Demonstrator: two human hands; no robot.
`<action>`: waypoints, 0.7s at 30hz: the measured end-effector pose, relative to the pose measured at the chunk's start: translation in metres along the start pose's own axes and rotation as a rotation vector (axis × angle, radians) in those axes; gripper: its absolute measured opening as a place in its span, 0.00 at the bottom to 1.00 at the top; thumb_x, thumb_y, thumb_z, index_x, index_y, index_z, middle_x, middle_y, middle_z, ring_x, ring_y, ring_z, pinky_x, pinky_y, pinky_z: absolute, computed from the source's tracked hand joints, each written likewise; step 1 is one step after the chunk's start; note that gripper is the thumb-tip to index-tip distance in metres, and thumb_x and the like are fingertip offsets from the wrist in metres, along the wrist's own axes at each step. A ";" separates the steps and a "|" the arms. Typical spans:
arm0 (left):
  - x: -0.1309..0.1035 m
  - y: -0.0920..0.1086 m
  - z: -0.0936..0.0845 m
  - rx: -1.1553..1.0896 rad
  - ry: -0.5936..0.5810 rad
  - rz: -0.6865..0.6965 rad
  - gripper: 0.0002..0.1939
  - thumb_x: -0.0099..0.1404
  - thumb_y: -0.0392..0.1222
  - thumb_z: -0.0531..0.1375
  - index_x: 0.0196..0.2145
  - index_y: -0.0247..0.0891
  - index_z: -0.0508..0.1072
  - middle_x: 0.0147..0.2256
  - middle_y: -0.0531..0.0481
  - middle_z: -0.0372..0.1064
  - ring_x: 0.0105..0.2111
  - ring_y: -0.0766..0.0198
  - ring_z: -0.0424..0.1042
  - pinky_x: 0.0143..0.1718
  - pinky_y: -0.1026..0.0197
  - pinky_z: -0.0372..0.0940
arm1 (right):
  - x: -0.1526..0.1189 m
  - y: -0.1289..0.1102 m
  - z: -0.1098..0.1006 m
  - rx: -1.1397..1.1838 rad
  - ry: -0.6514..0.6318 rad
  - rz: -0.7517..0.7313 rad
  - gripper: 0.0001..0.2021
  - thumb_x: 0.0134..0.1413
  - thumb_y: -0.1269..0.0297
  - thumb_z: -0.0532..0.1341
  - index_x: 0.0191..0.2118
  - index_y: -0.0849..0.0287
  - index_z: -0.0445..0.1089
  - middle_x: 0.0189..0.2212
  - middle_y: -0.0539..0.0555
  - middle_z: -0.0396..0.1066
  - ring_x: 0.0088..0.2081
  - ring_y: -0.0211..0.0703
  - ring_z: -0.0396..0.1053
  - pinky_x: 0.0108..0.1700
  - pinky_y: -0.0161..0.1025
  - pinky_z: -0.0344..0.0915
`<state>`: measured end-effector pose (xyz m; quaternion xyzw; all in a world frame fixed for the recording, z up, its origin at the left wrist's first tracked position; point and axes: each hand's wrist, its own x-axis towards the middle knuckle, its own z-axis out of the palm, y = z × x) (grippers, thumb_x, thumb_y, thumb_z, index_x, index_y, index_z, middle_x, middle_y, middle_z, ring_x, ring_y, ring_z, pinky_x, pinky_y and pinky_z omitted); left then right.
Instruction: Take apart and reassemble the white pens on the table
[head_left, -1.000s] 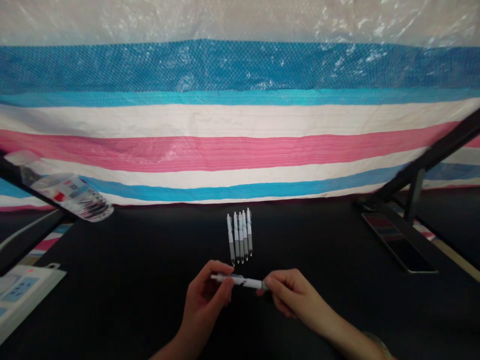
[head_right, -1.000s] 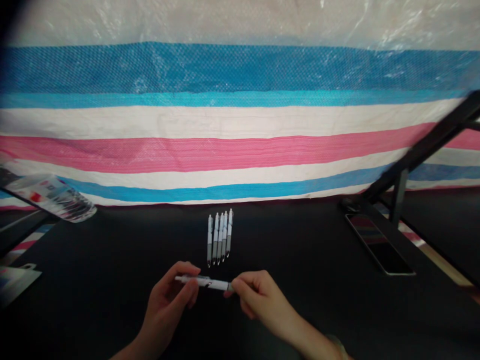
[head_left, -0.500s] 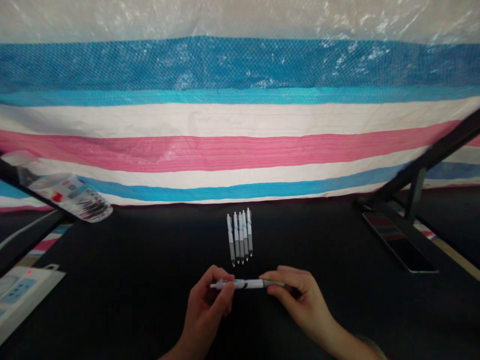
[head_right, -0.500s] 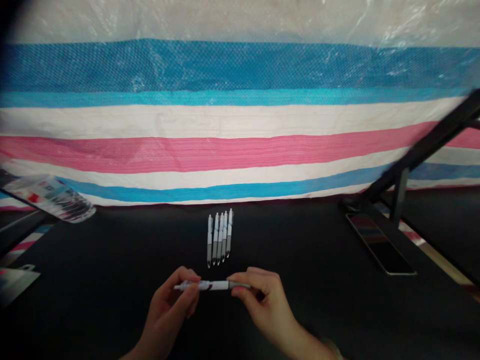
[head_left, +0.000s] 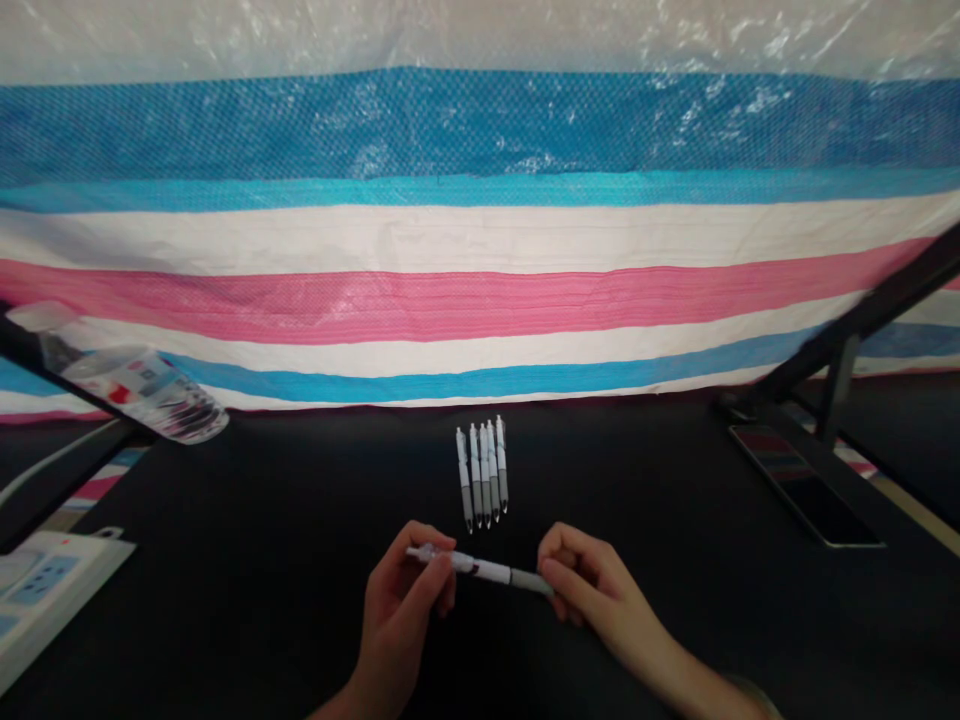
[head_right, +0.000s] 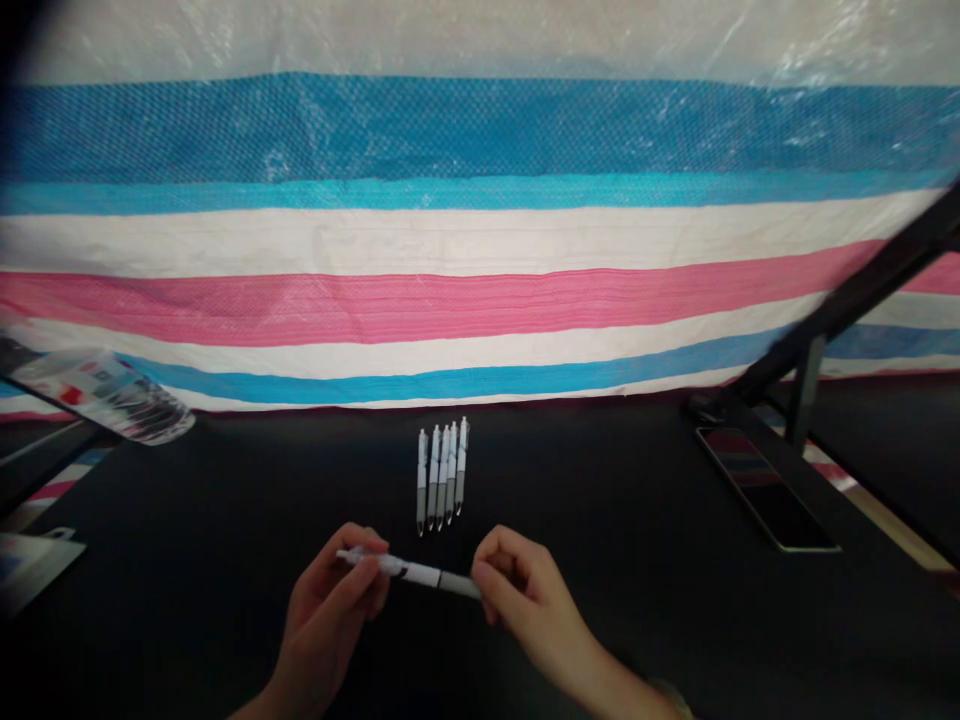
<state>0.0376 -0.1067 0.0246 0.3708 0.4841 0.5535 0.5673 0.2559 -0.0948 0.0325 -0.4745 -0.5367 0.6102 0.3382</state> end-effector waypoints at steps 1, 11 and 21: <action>0.000 0.000 0.000 -0.004 0.001 0.003 0.16 0.61 0.53 0.67 0.32 0.37 0.74 0.21 0.56 0.63 0.21 0.69 0.61 0.22 0.66 0.57 | 0.001 0.000 -0.001 0.006 0.008 0.005 0.24 0.57 0.40 0.60 0.28 0.57 0.64 0.16 0.44 0.60 0.19 0.33 0.53 0.22 0.31 0.48; 0.001 -0.003 -0.002 0.008 0.008 0.015 0.14 0.61 0.52 0.67 0.32 0.37 0.74 0.21 0.55 0.64 0.21 0.68 0.61 0.23 0.65 0.57 | 0.000 0.001 0.001 -0.032 0.057 -0.024 0.23 0.60 0.41 0.58 0.29 0.59 0.66 0.19 0.45 0.60 0.21 0.33 0.54 0.23 0.31 0.50; 0.000 0.003 0.002 0.007 0.025 -0.012 0.18 0.58 0.55 0.68 0.30 0.36 0.74 0.20 0.54 0.65 0.20 0.67 0.62 0.22 0.65 0.58 | 0.000 0.003 0.001 0.059 -0.042 0.037 0.24 0.58 0.40 0.59 0.28 0.58 0.63 0.18 0.45 0.62 0.17 0.31 0.53 0.20 0.30 0.48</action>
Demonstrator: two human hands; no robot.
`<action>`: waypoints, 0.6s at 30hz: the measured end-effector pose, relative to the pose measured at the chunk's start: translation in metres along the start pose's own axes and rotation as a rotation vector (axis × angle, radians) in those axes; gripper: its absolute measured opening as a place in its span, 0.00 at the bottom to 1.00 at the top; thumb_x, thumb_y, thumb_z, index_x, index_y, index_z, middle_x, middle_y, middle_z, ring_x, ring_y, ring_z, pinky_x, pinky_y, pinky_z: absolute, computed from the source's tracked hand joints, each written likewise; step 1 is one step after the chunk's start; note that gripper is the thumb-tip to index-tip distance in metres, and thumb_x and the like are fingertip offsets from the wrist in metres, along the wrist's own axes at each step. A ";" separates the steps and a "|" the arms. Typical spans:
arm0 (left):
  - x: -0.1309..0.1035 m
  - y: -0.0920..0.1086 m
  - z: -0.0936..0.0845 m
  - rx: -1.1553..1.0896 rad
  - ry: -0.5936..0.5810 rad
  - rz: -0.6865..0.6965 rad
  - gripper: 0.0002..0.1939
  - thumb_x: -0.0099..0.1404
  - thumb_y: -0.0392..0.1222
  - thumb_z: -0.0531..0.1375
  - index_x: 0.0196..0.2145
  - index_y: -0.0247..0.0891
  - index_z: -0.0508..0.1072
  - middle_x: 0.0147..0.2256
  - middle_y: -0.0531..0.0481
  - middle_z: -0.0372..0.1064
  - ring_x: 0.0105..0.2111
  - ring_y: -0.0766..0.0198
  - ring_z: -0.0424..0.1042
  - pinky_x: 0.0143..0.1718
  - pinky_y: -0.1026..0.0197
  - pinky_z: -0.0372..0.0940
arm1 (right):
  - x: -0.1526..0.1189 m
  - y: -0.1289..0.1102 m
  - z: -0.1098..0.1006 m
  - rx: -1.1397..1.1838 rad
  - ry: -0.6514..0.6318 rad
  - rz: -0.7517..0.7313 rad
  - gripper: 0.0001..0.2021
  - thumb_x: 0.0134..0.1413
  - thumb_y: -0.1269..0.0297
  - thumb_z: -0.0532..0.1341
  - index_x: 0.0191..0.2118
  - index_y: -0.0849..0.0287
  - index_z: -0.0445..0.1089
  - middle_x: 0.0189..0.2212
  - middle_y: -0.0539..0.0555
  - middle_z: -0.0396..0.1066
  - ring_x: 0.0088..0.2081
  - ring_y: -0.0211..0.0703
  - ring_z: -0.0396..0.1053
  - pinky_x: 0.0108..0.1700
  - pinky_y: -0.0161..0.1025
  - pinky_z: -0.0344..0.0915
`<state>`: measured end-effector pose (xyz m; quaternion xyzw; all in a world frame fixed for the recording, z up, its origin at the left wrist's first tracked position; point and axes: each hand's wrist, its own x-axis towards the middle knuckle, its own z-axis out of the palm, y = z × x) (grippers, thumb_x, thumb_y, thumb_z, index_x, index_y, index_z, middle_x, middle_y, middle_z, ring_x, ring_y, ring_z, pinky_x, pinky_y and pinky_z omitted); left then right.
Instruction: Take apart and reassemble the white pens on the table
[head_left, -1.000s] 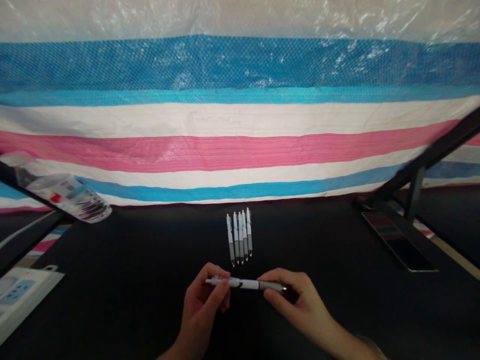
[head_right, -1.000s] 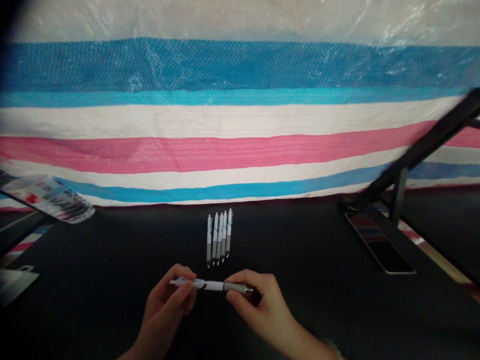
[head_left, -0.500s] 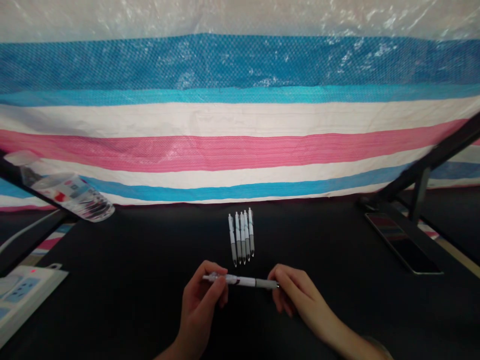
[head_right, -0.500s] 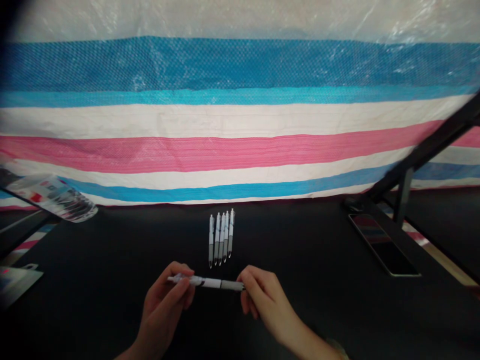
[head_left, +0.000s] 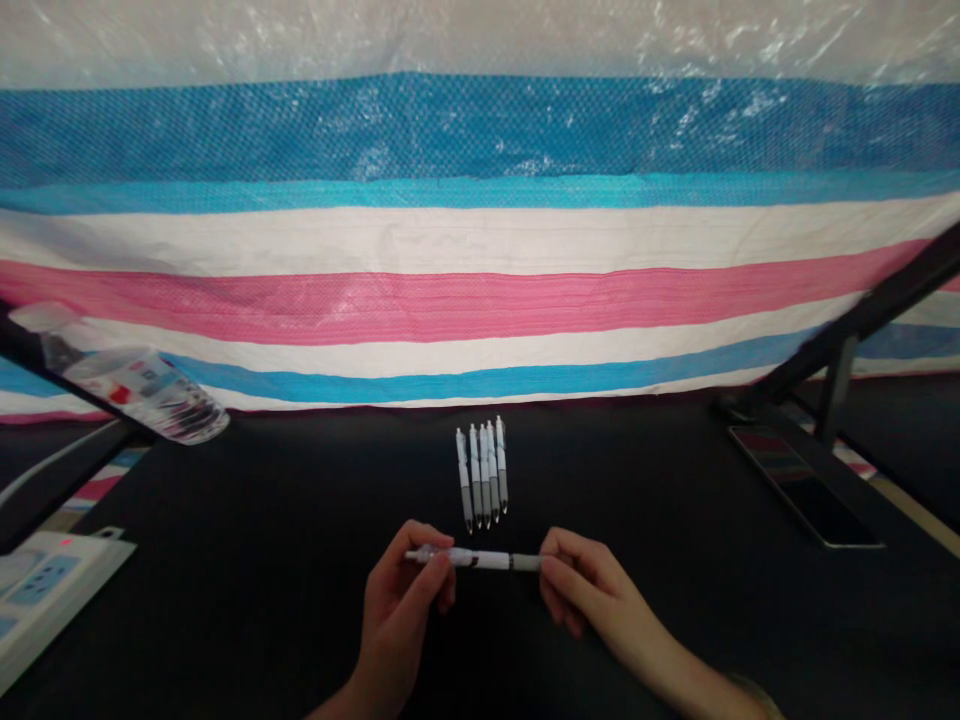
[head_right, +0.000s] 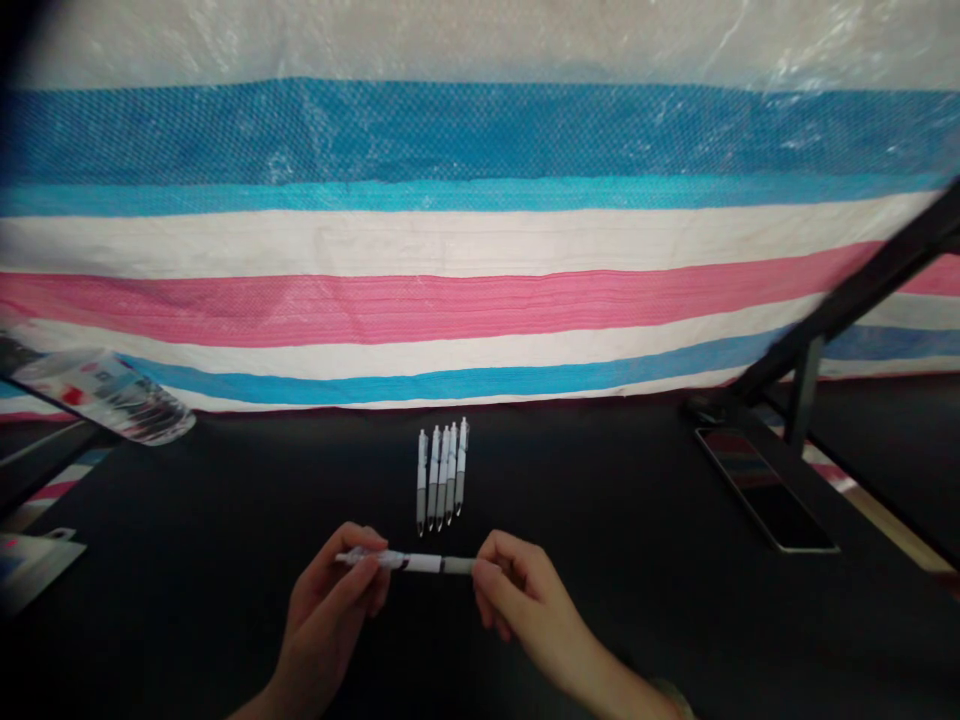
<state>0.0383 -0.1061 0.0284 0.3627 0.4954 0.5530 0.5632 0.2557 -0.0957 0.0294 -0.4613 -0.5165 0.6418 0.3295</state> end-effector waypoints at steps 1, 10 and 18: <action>0.000 0.000 0.000 -0.002 0.006 -0.002 0.18 0.57 0.55 0.68 0.30 0.36 0.74 0.20 0.54 0.65 0.20 0.67 0.62 0.22 0.65 0.58 | 0.000 0.000 0.000 0.026 0.020 -0.019 0.22 0.56 0.41 0.62 0.30 0.57 0.63 0.19 0.44 0.63 0.17 0.30 0.53 0.20 0.30 0.48; 0.002 0.001 0.000 -0.033 0.004 0.002 0.19 0.57 0.56 0.69 0.30 0.36 0.75 0.20 0.55 0.64 0.20 0.68 0.61 0.22 0.66 0.57 | 0.000 -0.001 -0.001 -0.006 0.046 -0.028 0.24 0.58 0.40 0.59 0.27 0.58 0.62 0.19 0.44 0.60 0.18 0.31 0.53 0.20 0.31 0.47; 0.002 -0.001 0.000 -0.043 0.006 -0.001 0.19 0.57 0.55 0.69 0.30 0.36 0.75 0.20 0.55 0.65 0.20 0.68 0.62 0.22 0.66 0.58 | 0.000 0.001 -0.001 0.013 0.027 0.004 0.27 0.60 0.38 0.56 0.24 0.58 0.62 0.16 0.44 0.56 0.18 0.31 0.49 0.20 0.31 0.44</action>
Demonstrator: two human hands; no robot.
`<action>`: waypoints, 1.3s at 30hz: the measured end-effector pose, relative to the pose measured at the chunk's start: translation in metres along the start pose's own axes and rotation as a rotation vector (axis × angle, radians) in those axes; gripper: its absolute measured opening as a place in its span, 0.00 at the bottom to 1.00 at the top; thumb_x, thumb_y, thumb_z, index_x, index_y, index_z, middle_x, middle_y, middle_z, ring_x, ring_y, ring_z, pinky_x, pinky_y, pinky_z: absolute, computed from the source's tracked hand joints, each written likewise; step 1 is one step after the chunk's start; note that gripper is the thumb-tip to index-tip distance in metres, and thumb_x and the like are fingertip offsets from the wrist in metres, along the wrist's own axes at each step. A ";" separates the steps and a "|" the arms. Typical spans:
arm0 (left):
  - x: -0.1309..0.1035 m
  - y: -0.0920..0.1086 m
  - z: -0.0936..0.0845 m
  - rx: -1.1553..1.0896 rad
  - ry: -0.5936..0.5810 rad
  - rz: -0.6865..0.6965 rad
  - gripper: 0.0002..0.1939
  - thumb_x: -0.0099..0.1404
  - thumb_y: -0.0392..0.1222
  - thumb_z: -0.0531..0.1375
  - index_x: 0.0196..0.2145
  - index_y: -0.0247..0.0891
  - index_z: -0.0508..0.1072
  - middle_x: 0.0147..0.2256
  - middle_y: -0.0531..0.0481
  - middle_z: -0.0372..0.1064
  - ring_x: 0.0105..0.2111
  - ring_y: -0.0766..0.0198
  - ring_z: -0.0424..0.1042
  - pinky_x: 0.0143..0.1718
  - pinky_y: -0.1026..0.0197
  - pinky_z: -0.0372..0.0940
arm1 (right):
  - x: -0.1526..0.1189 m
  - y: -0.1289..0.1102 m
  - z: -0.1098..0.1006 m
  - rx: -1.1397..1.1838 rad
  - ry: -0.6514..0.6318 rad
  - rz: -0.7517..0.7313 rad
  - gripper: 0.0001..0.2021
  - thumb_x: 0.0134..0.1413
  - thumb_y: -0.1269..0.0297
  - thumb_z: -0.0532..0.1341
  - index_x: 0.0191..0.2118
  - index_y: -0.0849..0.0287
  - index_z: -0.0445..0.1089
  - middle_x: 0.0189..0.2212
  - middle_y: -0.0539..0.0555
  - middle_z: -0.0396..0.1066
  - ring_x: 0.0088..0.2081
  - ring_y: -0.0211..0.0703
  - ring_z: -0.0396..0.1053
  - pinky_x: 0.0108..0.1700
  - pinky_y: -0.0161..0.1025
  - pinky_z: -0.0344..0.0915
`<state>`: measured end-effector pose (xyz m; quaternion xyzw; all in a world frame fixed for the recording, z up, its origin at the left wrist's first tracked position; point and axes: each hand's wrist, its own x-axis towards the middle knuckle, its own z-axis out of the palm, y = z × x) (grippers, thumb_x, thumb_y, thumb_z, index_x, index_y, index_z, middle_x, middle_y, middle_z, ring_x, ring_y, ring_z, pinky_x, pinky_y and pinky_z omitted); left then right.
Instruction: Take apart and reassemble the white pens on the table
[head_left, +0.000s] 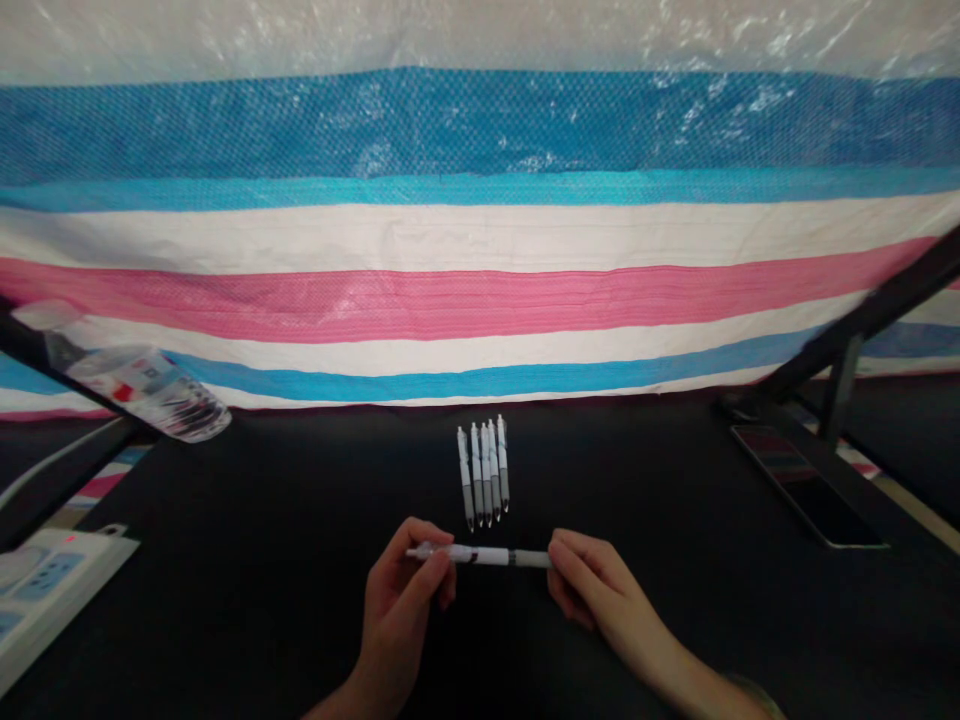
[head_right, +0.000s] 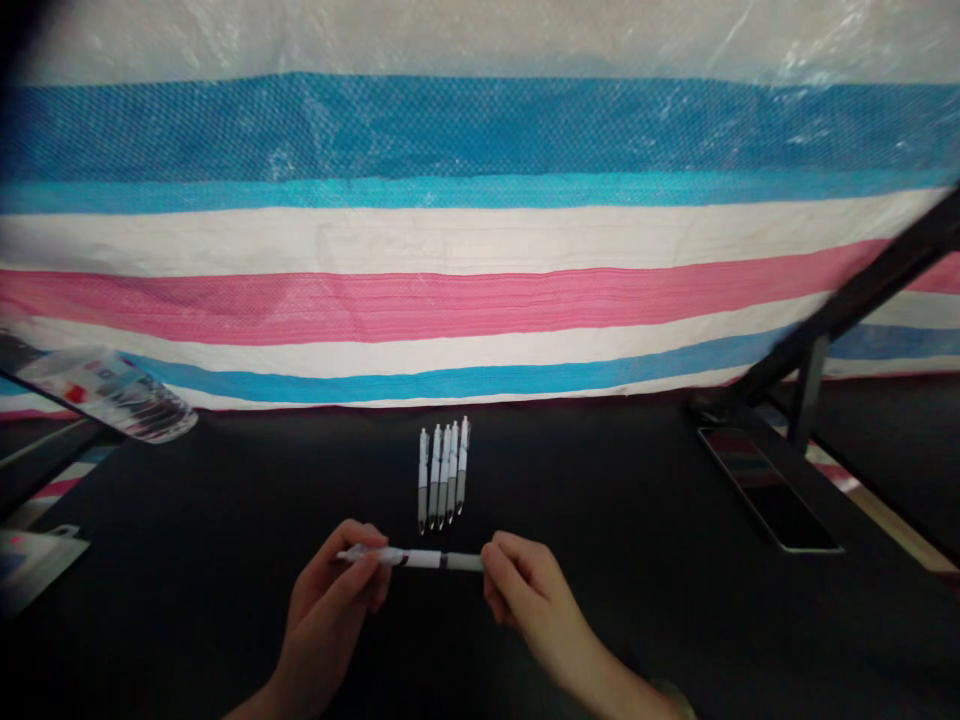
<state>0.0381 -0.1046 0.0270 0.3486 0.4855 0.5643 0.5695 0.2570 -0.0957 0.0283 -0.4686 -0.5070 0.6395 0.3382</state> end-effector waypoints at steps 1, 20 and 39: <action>0.000 0.000 0.000 0.000 0.000 0.001 0.18 0.57 0.55 0.69 0.30 0.36 0.75 0.20 0.55 0.65 0.20 0.68 0.62 0.22 0.65 0.58 | 0.000 0.000 0.000 0.034 0.019 -0.019 0.25 0.58 0.39 0.60 0.27 0.58 0.62 0.17 0.44 0.58 0.18 0.30 0.49 0.20 0.31 0.44; 0.002 -0.003 -0.004 -0.026 0.009 0.044 0.15 0.59 0.52 0.69 0.31 0.37 0.75 0.20 0.55 0.65 0.21 0.69 0.62 0.23 0.67 0.58 | 0.002 0.005 -0.001 0.251 -0.009 -0.009 0.17 0.59 0.49 0.63 0.34 0.59 0.63 0.19 0.46 0.69 0.13 0.28 0.59 0.15 0.26 0.46; 0.009 0.001 -0.007 -0.102 0.086 0.103 0.12 0.57 0.48 0.69 0.31 0.37 0.76 0.21 0.55 0.65 0.21 0.68 0.62 0.21 0.67 0.59 | -0.003 0.007 -0.012 0.235 0.322 -0.167 0.16 0.57 0.54 0.63 0.26 0.58 0.64 0.16 0.44 0.59 0.17 0.29 0.48 0.18 0.30 0.40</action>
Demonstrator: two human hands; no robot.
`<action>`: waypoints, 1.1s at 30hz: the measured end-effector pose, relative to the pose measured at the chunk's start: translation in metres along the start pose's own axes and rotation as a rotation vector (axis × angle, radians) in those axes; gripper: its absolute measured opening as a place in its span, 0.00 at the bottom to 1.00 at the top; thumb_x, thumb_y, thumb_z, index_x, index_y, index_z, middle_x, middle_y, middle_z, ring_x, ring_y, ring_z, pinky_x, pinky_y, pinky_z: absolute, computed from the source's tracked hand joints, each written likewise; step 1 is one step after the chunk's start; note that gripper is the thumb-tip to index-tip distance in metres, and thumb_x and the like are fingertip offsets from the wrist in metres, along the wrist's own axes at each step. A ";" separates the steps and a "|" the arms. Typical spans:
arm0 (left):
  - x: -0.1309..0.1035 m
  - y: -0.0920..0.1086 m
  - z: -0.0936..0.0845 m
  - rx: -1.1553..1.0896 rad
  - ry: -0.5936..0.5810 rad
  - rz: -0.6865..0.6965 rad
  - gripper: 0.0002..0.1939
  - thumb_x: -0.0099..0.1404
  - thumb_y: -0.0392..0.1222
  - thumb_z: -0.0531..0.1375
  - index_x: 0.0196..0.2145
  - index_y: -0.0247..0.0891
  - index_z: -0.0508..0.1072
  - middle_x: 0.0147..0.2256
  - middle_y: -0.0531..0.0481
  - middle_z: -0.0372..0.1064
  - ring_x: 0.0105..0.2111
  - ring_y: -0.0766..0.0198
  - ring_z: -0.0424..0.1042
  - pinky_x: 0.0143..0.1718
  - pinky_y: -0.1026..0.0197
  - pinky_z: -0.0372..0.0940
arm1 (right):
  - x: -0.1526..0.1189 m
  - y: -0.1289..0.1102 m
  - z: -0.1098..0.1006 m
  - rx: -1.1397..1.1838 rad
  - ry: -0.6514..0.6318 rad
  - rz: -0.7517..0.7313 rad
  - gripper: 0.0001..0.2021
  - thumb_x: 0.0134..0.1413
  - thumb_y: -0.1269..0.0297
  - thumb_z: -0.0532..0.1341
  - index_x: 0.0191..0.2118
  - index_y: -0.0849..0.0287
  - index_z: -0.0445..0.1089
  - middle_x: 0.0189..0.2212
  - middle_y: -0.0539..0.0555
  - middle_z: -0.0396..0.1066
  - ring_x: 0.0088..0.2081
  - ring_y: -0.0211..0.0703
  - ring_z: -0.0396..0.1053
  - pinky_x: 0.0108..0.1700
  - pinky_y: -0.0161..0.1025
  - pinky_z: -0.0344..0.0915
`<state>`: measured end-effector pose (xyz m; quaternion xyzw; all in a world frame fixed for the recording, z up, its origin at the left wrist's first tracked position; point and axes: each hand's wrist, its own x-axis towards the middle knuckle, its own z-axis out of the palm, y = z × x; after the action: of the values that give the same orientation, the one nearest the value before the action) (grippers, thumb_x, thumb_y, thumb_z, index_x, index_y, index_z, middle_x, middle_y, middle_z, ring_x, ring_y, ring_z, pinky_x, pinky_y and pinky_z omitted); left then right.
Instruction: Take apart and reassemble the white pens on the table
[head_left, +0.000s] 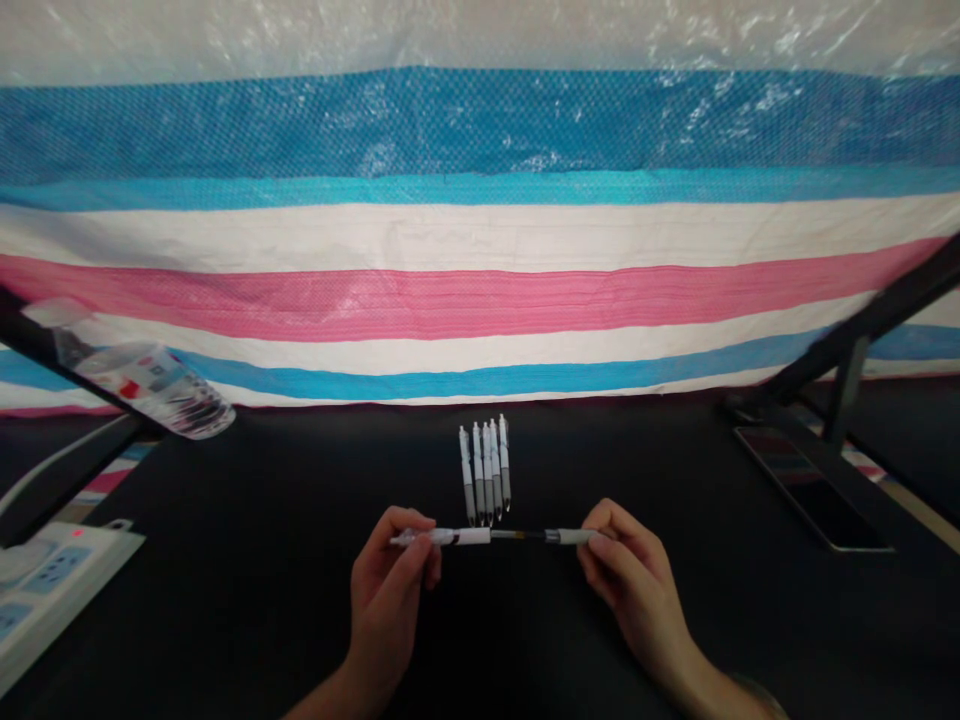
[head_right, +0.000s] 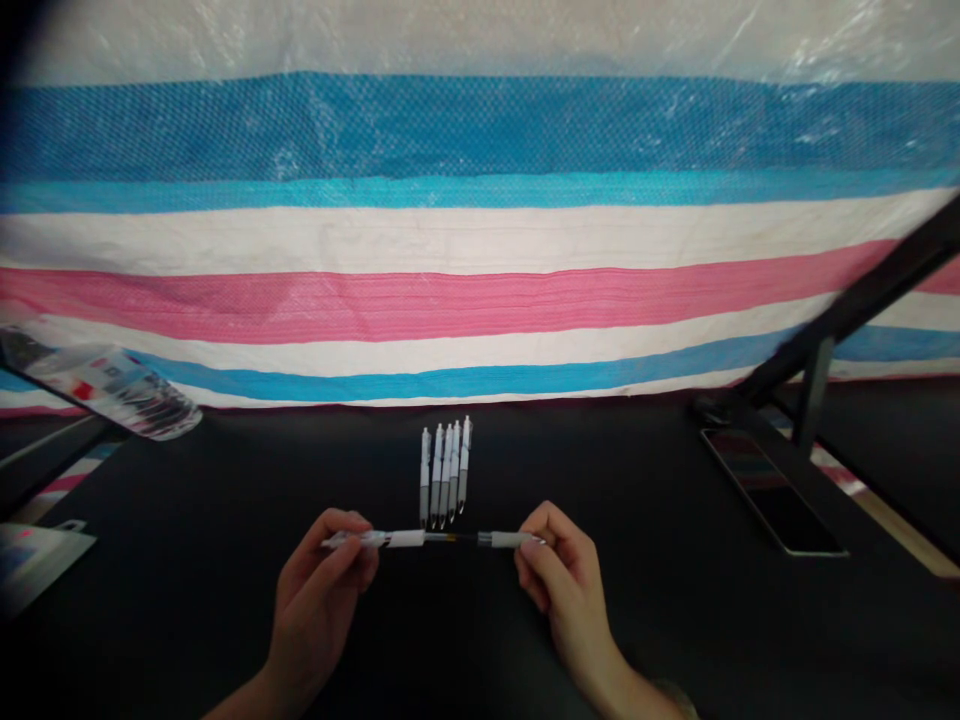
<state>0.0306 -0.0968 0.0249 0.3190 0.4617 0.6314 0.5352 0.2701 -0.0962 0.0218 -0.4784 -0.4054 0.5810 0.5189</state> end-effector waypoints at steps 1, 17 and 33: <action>0.000 0.000 0.000 -0.003 0.001 -0.001 0.12 0.57 0.48 0.69 0.31 0.37 0.76 0.21 0.55 0.64 0.21 0.68 0.61 0.21 0.67 0.59 | 0.000 -0.001 0.000 0.004 0.005 -0.003 0.16 0.57 0.54 0.63 0.25 0.58 0.64 0.16 0.44 0.59 0.17 0.30 0.48 0.18 0.30 0.41; -0.002 0.002 0.003 0.105 -0.062 -0.057 0.15 0.59 0.51 0.68 0.31 0.36 0.74 0.20 0.54 0.65 0.20 0.67 0.62 0.22 0.65 0.57 | -0.003 -0.003 0.006 -0.155 -0.037 -0.030 0.19 0.59 0.48 0.62 0.26 0.58 0.64 0.18 0.45 0.59 0.17 0.31 0.50 0.19 0.31 0.43; -0.009 -0.006 0.000 0.120 -0.224 -0.087 0.12 0.63 0.47 0.66 0.33 0.36 0.73 0.25 0.53 0.66 0.21 0.68 0.64 0.21 0.66 0.59 | -0.007 -0.004 0.012 -0.650 -0.279 -0.202 0.23 0.69 0.49 0.51 0.28 0.58 0.69 0.20 0.47 0.61 0.22 0.36 0.59 0.25 0.34 0.53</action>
<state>0.0349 -0.1057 0.0201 0.3988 0.4494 0.5392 0.5901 0.2594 -0.1020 0.0294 -0.4918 -0.6810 0.4274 0.3342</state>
